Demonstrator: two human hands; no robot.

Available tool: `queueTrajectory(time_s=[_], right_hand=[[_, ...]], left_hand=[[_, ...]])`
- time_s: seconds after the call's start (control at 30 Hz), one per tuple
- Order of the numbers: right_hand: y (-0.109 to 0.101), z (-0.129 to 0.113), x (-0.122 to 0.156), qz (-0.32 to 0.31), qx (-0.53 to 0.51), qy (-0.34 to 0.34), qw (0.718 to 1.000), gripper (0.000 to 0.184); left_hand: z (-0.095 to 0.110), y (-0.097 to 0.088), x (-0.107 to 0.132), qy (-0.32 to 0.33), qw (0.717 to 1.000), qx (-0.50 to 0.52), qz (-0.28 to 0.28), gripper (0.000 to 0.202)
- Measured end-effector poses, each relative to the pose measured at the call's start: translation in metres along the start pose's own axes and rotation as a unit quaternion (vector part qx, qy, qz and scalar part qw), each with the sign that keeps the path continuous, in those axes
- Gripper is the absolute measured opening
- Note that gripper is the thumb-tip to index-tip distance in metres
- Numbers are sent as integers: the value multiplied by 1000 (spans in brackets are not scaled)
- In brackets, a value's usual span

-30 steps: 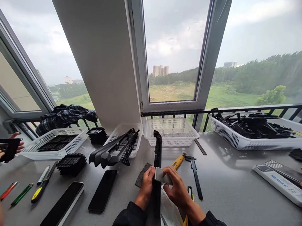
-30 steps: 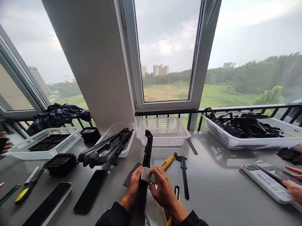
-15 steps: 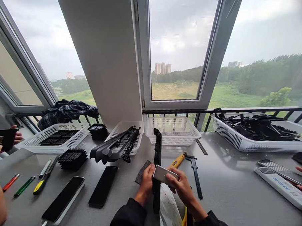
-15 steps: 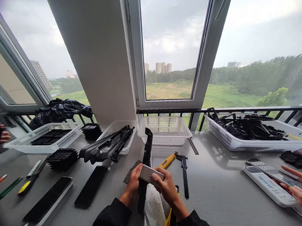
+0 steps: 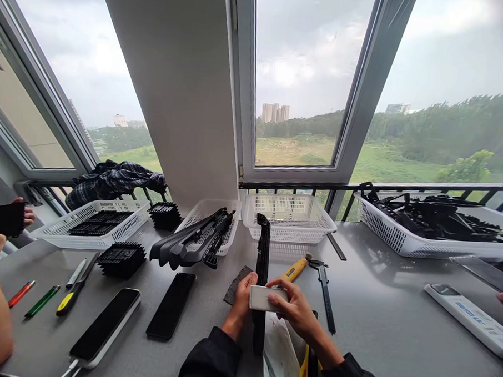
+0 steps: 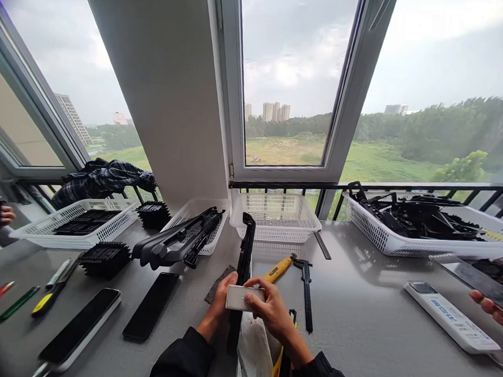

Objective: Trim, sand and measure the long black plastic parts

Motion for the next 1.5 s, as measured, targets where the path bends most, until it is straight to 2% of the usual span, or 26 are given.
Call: queueTrajectory(time_s=[0.1,0.23,0.4,0.63,0.9,1.1,1.33,1.5], right_hand=[[-8,-7,-1,22,7,-9,1000,50],[-8,-9,0,12,24,-4,1000,45],[-13,-12,-2,42,43,-21,998,44],[-27,-16,-5,35,75,-19,996,40],[-7,-12,0,4,77,-16,997,44],[-30,-14,-6,39,100,-24,994,38],[-37,-14,-8,47,81,-11,996,42],[-31,-12,-6,22,48,9,999,51]], left_hand=[[1,0,0,1,1000,-4,-2,75],[5,-1,0,13,1000,-16,5,77],[6,0,2,26,999,-34,1,75],[11,-3,5,55,996,-62,10,73],[14,-7,3,61,995,-70,31,72],[17,-3,5,65,996,-55,21,69],[12,-3,4,31,999,-3,18,68],[6,-3,6,-14,998,58,23,65]])
Point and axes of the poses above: each hand's wrist, its own x-axis away from the middle knuckle, its own y-axis out of the palm, z = x × y, the point moved 8 cm from there along -x, towards the middle knuckle, and after that the axes turned 8 degrees about z, right-handed, at the moved point
